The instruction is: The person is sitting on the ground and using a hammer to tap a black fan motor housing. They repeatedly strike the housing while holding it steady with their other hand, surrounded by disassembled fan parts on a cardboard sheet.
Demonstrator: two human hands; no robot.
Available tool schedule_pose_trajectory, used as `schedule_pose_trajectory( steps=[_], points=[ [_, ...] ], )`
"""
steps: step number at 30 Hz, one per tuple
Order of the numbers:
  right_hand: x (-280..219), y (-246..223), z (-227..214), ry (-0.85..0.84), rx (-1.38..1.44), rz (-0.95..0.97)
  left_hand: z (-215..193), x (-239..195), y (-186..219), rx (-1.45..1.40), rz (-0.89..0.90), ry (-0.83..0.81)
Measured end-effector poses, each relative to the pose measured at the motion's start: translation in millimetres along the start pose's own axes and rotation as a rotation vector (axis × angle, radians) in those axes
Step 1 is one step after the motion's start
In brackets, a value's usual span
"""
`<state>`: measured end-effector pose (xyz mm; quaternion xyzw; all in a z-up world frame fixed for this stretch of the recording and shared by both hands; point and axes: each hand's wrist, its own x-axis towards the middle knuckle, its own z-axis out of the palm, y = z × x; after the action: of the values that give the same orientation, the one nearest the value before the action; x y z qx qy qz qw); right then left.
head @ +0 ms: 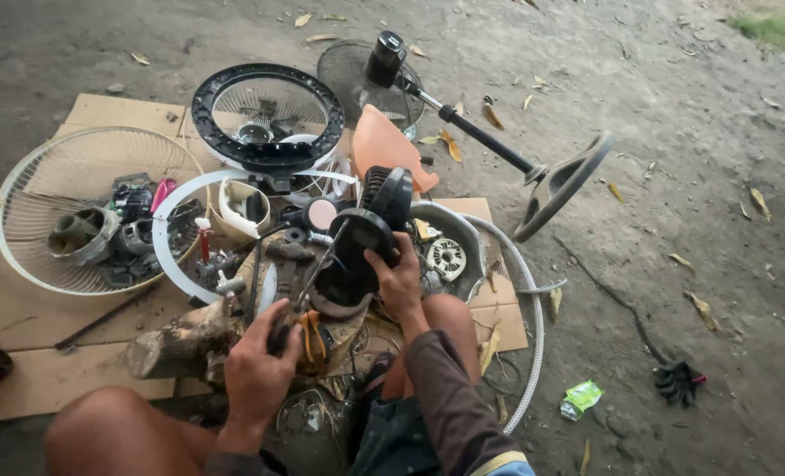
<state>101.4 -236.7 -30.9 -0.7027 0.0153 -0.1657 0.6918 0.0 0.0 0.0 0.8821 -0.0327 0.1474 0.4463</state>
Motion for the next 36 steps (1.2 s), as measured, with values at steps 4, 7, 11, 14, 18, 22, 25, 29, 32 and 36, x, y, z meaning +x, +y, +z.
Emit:
schedule_pose_trajectory(
  steps=[4, 7, 11, 14, 18, 22, 25, 29, 32, 36],
  points=[
    [-3.1, -3.9, -0.7, -0.041, -0.113, 0.001, -2.9, -1.4, 0.6, -0.005, 0.02, 0.012],
    [0.6, -6.4, -3.0, 0.006, -0.207, -0.126, 2.1, -0.7, -4.7, 0.022, 0.054, 0.039],
    [-0.9, -17.0, -2.7, 0.015, -0.305, -0.193, 11.4, -1.8, -15.9, 0.074, 0.13, 0.03],
    [0.3, -22.9, -1.8, 0.052, -0.355, -0.251, 11.1, -1.2, -15.0, 0.074, 0.106, 0.014],
    [2.7, -22.9, -2.7, 0.051, -0.41, -0.298, 8.1, -2.7, -7.6, 0.095, 0.088, 0.017],
    [-0.9, -40.4, 0.8, 0.055, -0.494, -0.332, 8.9, -2.9, -6.8, 0.12, 0.145, 0.044],
    [2.8, -56.2, 2.2, -0.016, -0.638, -0.412, -3.5, -1.6, 14.3, 0.147, 0.134, 0.099],
    [9.8, -63.7, 5.5, 0.046, -0.803, -0.48, -4.8, 0.1, 11.9, 0.183, 0.104, 0.072],
    [16.0, -63.2, 9.4, 0.02, -0.861, -0.526, -6.4, 2.9, 8.7, 0.261, 0.102, 0.072],
    [28.0, -43.1, 11.1, 0.018, -0.978, -0.53, -15.6, 5.4, 13.2, 0.301, 0.084, 0.023]
  ],
)
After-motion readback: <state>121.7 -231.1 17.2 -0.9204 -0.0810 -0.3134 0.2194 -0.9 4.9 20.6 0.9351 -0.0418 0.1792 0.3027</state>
